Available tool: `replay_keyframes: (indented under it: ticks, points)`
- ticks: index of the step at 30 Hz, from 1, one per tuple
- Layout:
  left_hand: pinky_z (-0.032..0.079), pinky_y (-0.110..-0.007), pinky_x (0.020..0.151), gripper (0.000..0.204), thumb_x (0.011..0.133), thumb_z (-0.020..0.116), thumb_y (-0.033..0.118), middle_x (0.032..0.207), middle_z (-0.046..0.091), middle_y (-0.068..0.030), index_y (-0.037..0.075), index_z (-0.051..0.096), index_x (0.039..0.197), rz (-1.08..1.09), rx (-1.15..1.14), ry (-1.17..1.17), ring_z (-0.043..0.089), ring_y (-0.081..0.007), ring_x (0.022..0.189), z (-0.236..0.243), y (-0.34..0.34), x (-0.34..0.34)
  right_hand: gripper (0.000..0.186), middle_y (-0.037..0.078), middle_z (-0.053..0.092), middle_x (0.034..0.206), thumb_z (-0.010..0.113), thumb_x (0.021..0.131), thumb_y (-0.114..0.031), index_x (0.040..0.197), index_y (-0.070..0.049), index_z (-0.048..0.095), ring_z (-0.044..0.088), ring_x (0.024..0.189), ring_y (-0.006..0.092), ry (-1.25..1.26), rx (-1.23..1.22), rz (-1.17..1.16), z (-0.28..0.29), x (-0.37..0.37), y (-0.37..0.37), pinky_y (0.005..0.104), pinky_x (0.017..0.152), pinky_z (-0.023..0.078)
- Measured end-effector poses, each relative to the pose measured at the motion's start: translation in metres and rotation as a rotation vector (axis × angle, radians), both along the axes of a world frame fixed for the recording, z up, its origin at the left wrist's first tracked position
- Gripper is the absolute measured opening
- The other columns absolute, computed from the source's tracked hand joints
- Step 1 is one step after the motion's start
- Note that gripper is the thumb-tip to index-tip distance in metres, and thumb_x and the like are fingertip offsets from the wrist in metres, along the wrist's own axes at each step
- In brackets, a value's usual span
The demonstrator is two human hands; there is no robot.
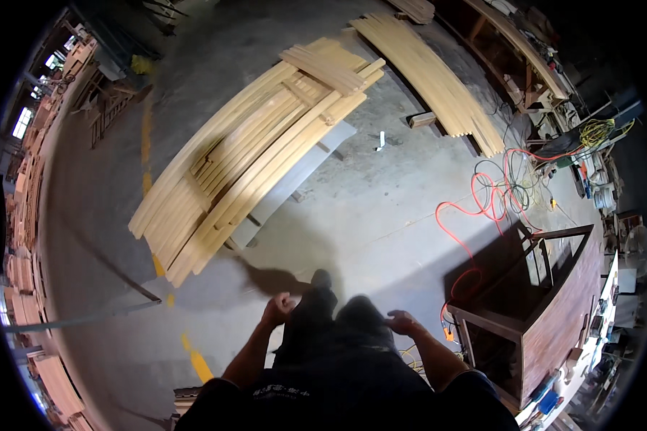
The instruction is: The person picks up several wooden planks from a pallet, brings them to a workbench, and uses a handheld power router to edge a series of curved wood components one at a time before returning them to a pallet.
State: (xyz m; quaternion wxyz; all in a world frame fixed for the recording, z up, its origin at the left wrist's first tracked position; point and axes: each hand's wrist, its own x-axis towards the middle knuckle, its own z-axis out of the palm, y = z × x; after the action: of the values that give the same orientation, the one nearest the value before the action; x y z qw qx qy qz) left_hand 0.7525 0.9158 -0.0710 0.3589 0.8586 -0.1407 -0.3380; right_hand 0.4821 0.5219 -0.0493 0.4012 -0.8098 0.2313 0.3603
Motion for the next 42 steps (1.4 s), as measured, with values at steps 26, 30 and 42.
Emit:
replay_keyframes:
  ticks: [26, 30, 42]
  points:
    - [0.056, -0.044, 0.101, 0.067, 0.094, 0.074, 0.045, 0.126, 0.075, -0.0233, 0.0, 0.062, 0.143, 0.34, 0.036, 0.502, 0.072, -0.0353, 0.117, -0.052, -0.342, 0.305, 0.069, 0.025, 0.074, 0.123, 0.074, 0.09, -0.044, 0.139, 0.002, 0.064, 0.072, 0.117, 0.0352, 0.099, -0.174, 0.17, -0.015, 0.624, -0.436, 0.0409, 0.104, 0.055]
    - [0.057, -0.044, 0.096, 0.059, 0.09, 0.076, 0.047, 0.124, 0.076, -0.0216, 0.004, 0.071, 0.13, 0.411, -0.447, 0.593, 0.072, -0.0353, 0.113, -0.082, -0.392, 0.377, 0.064, 0.019, 0.078, 0.114, 0.079, 0.091, -0.04, 0.138, 0.001, 0.065, 0.075, 0.105, 0.0283, 0.004, -0.134, 0.39, -0.023, 0.74, -0.416, 0.0386, 0.094, 0.058]
    - [0.052, -0.056, 0.107, 0.142, 0.072, 0.088, 0.066, 0.144, 0.054, -0.0373, -0.003, 0.009, 0.168, 0.659, 0.262, 0.942, 0.059, -0.0528, 0.13, -0.1, -0.493, 0.451, 0.076, 0.025, 0.066, 0.139, 0.083, 0.084, -0.041, 0.145, -0.001, 0.06, 0.06, 0.134, 0.0409, -0.194, -0.187, 1.167, -0.215, 1.133, -0.299, 0.0468, 0.113, 0.049]
